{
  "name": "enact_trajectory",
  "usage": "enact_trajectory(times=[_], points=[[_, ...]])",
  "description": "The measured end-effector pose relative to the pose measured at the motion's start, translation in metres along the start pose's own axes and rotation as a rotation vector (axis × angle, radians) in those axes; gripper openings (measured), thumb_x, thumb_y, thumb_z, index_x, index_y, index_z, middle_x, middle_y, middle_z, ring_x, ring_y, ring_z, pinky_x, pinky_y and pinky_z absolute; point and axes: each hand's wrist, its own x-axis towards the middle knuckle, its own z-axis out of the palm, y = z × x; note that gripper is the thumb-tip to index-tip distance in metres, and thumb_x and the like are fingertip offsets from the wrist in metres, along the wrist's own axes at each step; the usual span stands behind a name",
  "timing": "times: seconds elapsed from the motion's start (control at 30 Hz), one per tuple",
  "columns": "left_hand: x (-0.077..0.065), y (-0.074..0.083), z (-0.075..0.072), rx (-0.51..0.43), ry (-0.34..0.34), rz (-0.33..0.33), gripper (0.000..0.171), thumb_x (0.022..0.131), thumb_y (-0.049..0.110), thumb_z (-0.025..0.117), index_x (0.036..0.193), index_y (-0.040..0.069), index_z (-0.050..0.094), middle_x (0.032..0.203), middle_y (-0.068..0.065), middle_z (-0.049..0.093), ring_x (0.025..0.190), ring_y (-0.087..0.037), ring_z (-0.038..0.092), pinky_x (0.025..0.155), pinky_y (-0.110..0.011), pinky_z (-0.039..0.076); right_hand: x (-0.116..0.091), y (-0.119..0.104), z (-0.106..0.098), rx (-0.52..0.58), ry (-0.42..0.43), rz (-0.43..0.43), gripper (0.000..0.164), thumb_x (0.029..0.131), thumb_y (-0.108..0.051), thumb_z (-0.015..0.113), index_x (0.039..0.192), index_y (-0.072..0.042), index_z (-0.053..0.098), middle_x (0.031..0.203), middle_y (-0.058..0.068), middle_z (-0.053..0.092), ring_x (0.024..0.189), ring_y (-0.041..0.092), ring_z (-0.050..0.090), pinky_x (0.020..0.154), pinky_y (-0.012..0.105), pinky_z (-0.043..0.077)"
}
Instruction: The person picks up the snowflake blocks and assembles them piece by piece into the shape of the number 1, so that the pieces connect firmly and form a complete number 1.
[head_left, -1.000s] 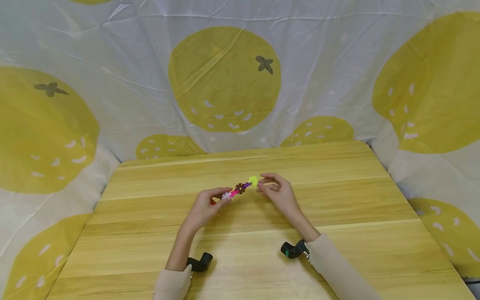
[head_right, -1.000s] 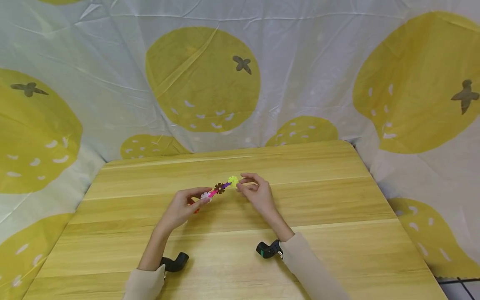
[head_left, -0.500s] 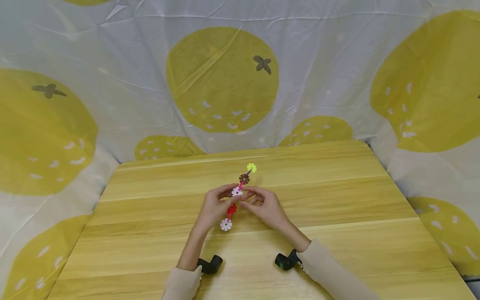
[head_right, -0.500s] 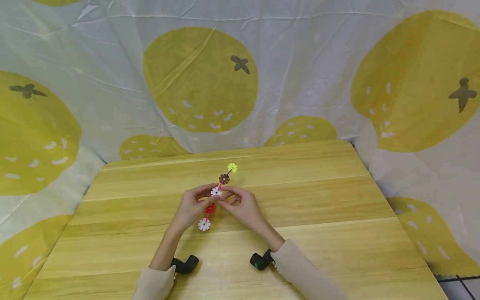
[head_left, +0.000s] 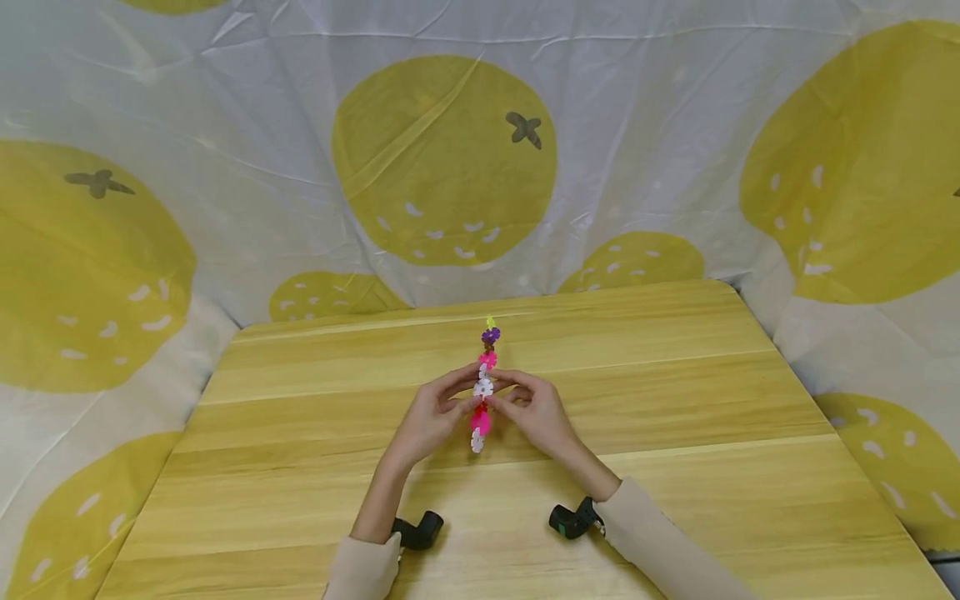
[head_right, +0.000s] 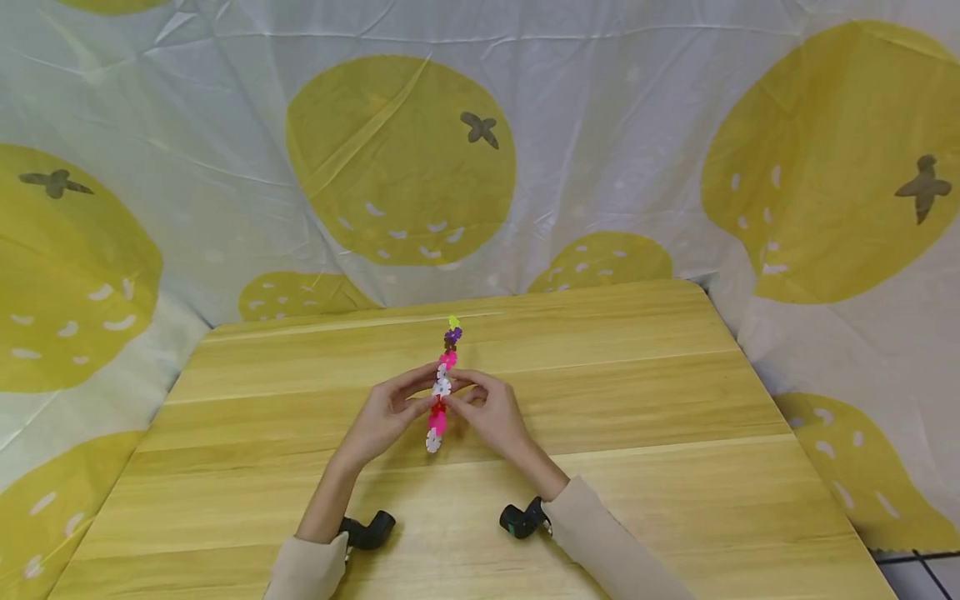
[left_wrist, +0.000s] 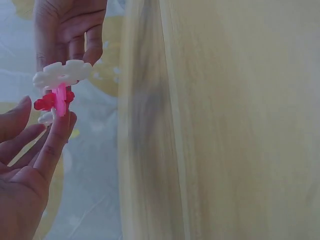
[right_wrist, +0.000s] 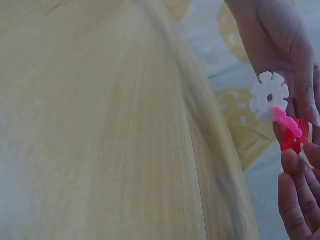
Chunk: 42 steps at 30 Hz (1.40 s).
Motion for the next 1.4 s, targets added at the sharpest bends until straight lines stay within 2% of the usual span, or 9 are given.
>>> enact_trajectory(times=[0.13, 0.23, 0.33, 0.53, 0.77, 1.03, 1.2, 1.4], points=[[0.0, -0.002, -0.003, 0.01, -0.064, 0.019, 0.062, 0.097, -0.002, 0.068, 0.154, 0.002, 0.045, 0.157, -0.016, 0.05, 0.144, -0.036, 0.05, 0.108, -0.04, 0.053, 0.003, 0.001, -0.003, 0.029, -0.012, 0.003, 0.036, 0.094, -0.003, 0.074, 0.13, -0.004, 0.071, 0.112, 0.021, 0.07, 0.078, 0.021, 0.073, 0.071, 0.029, 0.062], [0.0, -0.005, -0.005, 0.049, -0.097, 0.031, 0.073, 0.09, 0.001, 0.078, 0.156, 0.005, 0.044, 0.159, -0.011, 0.049, 0.145, -0.033, 0.049, 0.11, -0.05, 0.051, 0.005, 0.002, -0.006, 0.04, -0.023, 0.004, 0.036, 0.095, -0.001, 0.072, 0.13, -0.002, 0.07, 0.114, 0.023, 0.07, 0.078, 0.011, 0.073, 0.078, 0.038, 0.064], [0.001, -0.007, -0.005, 0.08, -0.114, 0.036, 0.08, 0.086, 0.002, 0.083, 0.157, 0.007, 0.044, 0.16, -0.009, 0.049, 0.146, -0.032, 0.048, 0.11, -0.054, 0.049, 0.008, 0.004, -0.009, 0.032, -0.031, 0.012, 0.036, 0.095, -0.002, 0.072, 0.131, -0.001, 0.069, 0.116, 0.024, 0.07, 0.079, 0.01, 0.073, 0.077, 0.038, 0.064], [0.002, -0.012, -0.006, 0.139, -0.128, 0.04, 0.083, 0.086, 0.006, 0.084, 0.158, 0.01, 0.042, 0.163, -0.009, 0.044, 0.145, -0.034, 0.048, 0.112, -0.053, 0.048, 0.012, 0.007, -0.01, 0.033, -0.03, 0.036, 0.036, 0.096, -0.004, 0.073, 0.131, -0.002, 0.07, 0.118, 0.023, 0.07, 0.08, 0.013, 0.073, 0.073, 0.03, 0.062], [0.002, -0.013, -0.008, 0.159, -0.152, -0.021, 0.091, 0.084, 0.01, 0.086, 0.161, 0.018, 0.038, 0.168, -0.003, 0.036, 0.144, -0.04, 0.048, 0.117, -0.055, 0.043, 0.018, 0.012, -0.009, 0.008, -0.01, 0.027, 0.035, 0.095, -0.005, 0.074, 0.129, -0.002, 0.071, 0.114, 0.023, 0.072, 0.079, 0.024, 0.071, 0.067, 0.024, 0.058], [0.008, -0.017, -0.008, 0.188, -0.137, -0.078, 0.09, 0.086, 0.015, 0.086, 0.161, 0.022, 0.038, 0.168, -0.002, 0.035, 0.142, -0.044, 0.05, 0.115, -0.053, 0.045, 0.026, 0.014, -0.009, -0.031, 0.01, 0.063, 0.033, 0.095, -0.005, 0.074, 0.127, -0.004, 0.073, 0.108, 0.019, 0.074, 0.074, 0.028, 0.071, 0.06, 0.026, 0.056], [0.012, -0.019, -0.006, 0.204, -0.132, -0.086, 0.087, 0.086, 0.016, 0.086, 0.16, 0.019, 0.04, 0.168, -0.003, 0.035, 0.145, -0.042, 0.048, 0.117, -0.051, 0.043, 0.03, 0.015, -0.009, -0.034, 0.023, 0.092, 0.033, 0.094, -0.002, 0.074, 0.126, -0.002, 0.073, 0.107, 0.019, 0.074, 0.075, 0.019, 0.073, 0.064, 0.028, 0.061], [0.017, -0.021, -0.005, 0.267, -0.139, -0.037, 0.076, 0.087, 0.012, 0.084, 0.154, 0.009, 0.049, 0.167, -0.007, 0.038, 0.151, -0.034, 0.041, 0.117, -0.05, 0.044, 0.034, 0.013, -0.01, -0.059, 0.035, 0.104, 0.032, 0.093, 0.0, 0.074, 0.125, 0.003, 0.072, 0.105, 0.022, 0.073, 0.076, 0.021, 0.075, 0.065, 0.033, 0.063]])
